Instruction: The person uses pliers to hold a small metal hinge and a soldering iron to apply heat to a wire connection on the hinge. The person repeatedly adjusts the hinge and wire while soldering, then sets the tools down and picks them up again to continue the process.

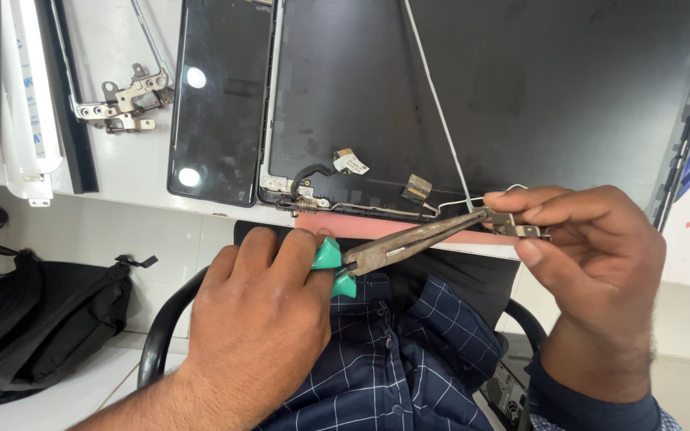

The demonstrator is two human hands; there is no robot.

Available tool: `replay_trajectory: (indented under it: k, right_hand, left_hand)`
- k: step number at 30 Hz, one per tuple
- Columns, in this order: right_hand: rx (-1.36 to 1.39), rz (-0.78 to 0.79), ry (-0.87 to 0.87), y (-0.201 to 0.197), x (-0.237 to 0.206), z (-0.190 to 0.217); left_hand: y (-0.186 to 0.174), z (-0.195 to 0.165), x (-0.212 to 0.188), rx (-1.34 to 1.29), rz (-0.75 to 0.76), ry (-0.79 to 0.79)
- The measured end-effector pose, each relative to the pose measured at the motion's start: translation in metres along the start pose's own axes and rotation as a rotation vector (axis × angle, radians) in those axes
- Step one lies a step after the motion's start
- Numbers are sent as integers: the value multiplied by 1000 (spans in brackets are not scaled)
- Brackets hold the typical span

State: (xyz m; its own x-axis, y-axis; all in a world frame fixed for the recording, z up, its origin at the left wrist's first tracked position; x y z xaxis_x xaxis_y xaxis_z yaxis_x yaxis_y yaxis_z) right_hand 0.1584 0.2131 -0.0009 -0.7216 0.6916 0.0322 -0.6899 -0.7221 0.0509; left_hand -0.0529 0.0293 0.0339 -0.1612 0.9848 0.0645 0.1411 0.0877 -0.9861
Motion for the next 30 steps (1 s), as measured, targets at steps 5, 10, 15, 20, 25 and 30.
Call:
replay_trajectory:
  k: [5, 10, 15, 20, 25, 30]
  right_hand:
    - [-16, 8, -108, -14, 14, 10]
    - [-336, -52, -123, -41, 49, 22]
    - [-711, 51, 44, -54, 163, 6]
    - [-899, 180, 215, -68, 199, -28]
    - [-938, 251, 311, -68, 206, -36]
    - [-901, 266, 345, -71, 211, -43]
  left_hand:
    - [5, 4, 0, -6, 48, -3]
    - [13, 8, -1, -19, 97, -17]
    - [17, 10, -2, -58, 73, -49]
    - [19, 10, -3, -83, 66, -50]
    - [24, 14, -5, -124, 106, -77]
    - [23, 19, -8, -180, 98, -90]
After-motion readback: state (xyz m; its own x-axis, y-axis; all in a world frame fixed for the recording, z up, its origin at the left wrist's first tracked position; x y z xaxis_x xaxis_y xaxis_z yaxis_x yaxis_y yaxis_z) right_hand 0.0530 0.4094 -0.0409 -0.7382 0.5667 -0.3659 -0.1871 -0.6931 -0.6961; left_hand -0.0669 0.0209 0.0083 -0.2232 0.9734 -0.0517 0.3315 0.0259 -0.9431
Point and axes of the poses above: each hand's wrist, its own x-axis towards the middle knuckle, its own y-axis out of the palm, z = x × y, the point moved 4 cm from there along x, towards the middle knuckle, and after that the axes turned 5 degrees about x, right-handed, at the moved point
